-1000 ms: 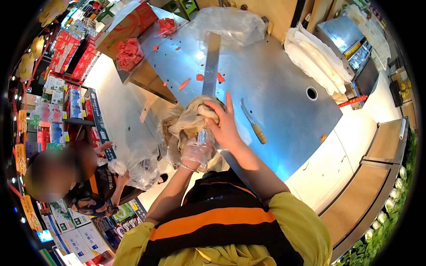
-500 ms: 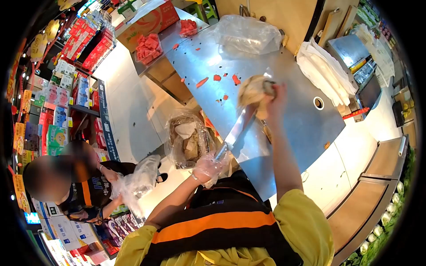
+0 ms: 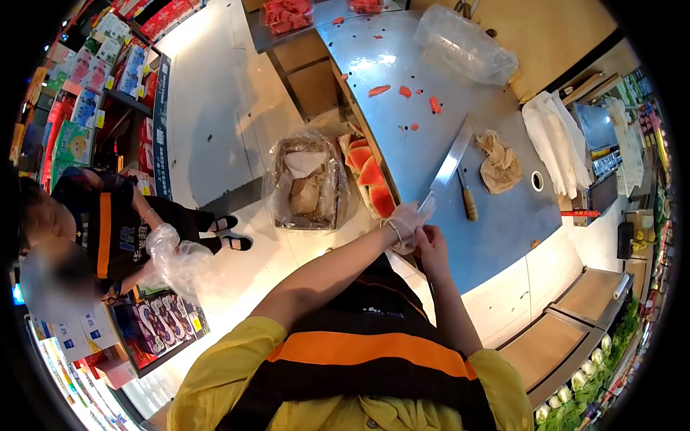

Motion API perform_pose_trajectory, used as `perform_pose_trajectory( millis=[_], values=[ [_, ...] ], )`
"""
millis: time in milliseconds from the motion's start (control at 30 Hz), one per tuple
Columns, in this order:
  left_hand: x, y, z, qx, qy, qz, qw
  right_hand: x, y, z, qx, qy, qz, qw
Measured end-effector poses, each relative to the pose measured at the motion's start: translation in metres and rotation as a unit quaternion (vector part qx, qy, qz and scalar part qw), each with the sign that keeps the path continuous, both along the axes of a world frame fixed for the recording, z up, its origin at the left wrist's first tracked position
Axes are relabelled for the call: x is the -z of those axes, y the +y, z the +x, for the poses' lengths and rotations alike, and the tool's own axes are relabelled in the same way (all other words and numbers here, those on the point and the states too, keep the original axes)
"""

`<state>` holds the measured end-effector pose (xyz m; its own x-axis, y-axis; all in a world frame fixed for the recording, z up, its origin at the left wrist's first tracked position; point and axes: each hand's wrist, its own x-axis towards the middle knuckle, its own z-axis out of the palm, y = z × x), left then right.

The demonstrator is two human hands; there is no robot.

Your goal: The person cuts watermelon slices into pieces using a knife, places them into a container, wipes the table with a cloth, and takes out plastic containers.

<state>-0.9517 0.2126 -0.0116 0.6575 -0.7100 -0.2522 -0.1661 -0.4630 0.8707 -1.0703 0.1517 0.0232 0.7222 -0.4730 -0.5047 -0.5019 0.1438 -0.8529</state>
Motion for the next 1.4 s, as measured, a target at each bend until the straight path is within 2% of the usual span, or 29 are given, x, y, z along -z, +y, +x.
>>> perform_pose_trajectory(
  millis=[33, 100, 167, 200, 233, 267, 300, 333, 367, 400, 433, 467, 500, 567, 633, 700, 767, 833, 900, 933, 1000, 1033, 1100, 1133, 1233, 1267, 1333, 1400],
  values=[
    [0.006, -0.003, 0.001, 0.023, -0.032, -0.016, 0.999, 0.004, 0.002, -0.002, 0.004, 0.004, -0.003, 1.000],
    [0.016, -0.014, 0.000, 0.028, 0.235, -0.045, 0.971, 0.013, -0.002, -0.009, 0.069, 0.012, -0.003, 0.998],
    [0.018, -0.018, -0.004, 0.053, 0.200, -0.041, 0.978, 0.007, -0.004, -0.015, 0.057, 0.049, -0.061, 0.995],
    [0.019, -0.017, -0.009, 0.083, 0.028, 0.015, 0.996, 0.004, -0.003, -0.018, 0.043, 0.082, -0.110, 0.990],
    [0.016, -0.011, -0.008, 0.099, -0.057, 0.042, 0.993, -0.005, 0.003, -0.021, 0.043, 0.086, -0.113, 0.989],
    [0.013, -0.006, -0.008, 0.109, -0.143, 0.070, 0.981, -0.018, 0.014, -0.023, -0.006, 0.016, -0.291, 0.957],
    [0.012, 0.001, -0.004, 0.073, -0.168, 0.083, 0.979, -0.030, 0.025, -0.021, -0.057, -0.056, -0.457, 0.886],
    [0.013, 0.008, -0.001, 0.037, -0.193, 0.098, 0.976, -0.039, 0.039, -0.013, -0.060, -0.054, -0.456, 0.886],
    [0.017, 0.017, 0.001, 0.037, -0.190, 0.100, 0.976, -0.048, 0.055, -0.001, -0.048, -0.076, -0.309, 0.947],
    [0.022, 0.027, 0.005, 0.063, -0.201, 0.090, 0.973, -0.052, 0.063, 0.009, -0.034, -0.096, -0.155, 0.983],
    [0.030, 0.036, 0.009, 0.088, -0.212, 0.080, 0.970, -0.039, 0.062, 0.018, -0.036, -0.096, -0.153, 0.983],
    [0.040, 0.053, 0.005, 0.020, -0.003, -0.032, 0.999, -0.014, 0.059, 0.031, -0.075, -0.100, -0.194, 0.973],
    [0.049, 0.070, 0.002, -0.072, 0.194, -0.149, 0.967, 0.005, 0.058, 0.045, -0.115, -0.104, -0.234, 0.960],
    [0.007, 0.125, 0.009, -0.149, 0.260, -0.249, 0.921, 0.020, 0.071, 0.080, -0.156, -0.101, -0.236, 0.954],
    [0.020, 0.168, 0.013, -0.178, 0.415, -0.314, 0.835, 0.043, 0.096, 0.110, -0.218, -0.062, -0.286, 0.931],
    [-0.006, 0.223, 0.023, -0.220, 0.503, -0.282, 0.787, 0.071, 0.110, 0.138, -0.196, -0.062, -0.260, 0.943],
    [-0.028, 0.270, 0.044, -0.244, 0.517, -0.317, 0.757, 0.103, 0.122, 0.167, -0.187, -0.086, -0.244, 0.948],
    [-0.022, 0.315, 0.068, -0.272, 0.511, -0.336, 0.743, 0.130, 0.135, 0.192, -0.198, -0.102, -0.243, 0.944],
    [0.012, 0.356, 0.078, -0.399, 0.447, -0.265, 0.756, 0.147, 0.153, 0.221, -0.162, -0.066, -0.259, 0.950],
    [0.026, 0.371, 0.082, -0.398, 0.447, -0.260, 0.757, 0.144, 0.160, 0.235, -0.160, -0.064, -0.256, 0.951],
    [0.047, 0.394, 0.076, -0.493, 0.427, -0.210, 0.728, 0.132, 0.169, 0.255, -0.282, 0.082, -0.188, 0.937],
    [0.051, 0.401, 0.071, -0.492, 0.429, -0.206, 0.729, 0.147, 0.175, 0.261, -0.280, 0.085, -0.185, 0.938],
    [0.060, 0.408, 0.057, -0.479, 0.478, -0.210, 0.705, 0.192, 0.182, 0.266, -0.248, -0.004, -0.116, 0.962],
    [0.069, 0.409, 0.048, -0.479, 0.490, -0.199, 0.701, 0.185, 0.176, 0.269, -0.315, 0.008, -0.122, 0.941],
    [0.096, 0.400, 0.022, -0.468, 0.527, -0.145, 0.695, 0.155, 0.168, 0.261, -0.338, 0.014, -0.156, 0.928],
    [0.097, 0.393, 0.015, -0.449, 0.538, -0.119, 0.704, 0.150, 0.164, 0.253, -0.337, 0.015, -0.157, 0.928],
    [0.095, 0.372, 0.007, -0.398, 0.549, -0.061, 0.732, 0.135, 0.147, 0.229, -0.266, -0.025, -0.116, 0.957],
    [0.098, 0.358, 0.003, -0.332, 0.565, -0.020, 0.755, 0.084, 0.121, 0.192, -0.271, -0.046, -0.153, 0.949]
  ],
)
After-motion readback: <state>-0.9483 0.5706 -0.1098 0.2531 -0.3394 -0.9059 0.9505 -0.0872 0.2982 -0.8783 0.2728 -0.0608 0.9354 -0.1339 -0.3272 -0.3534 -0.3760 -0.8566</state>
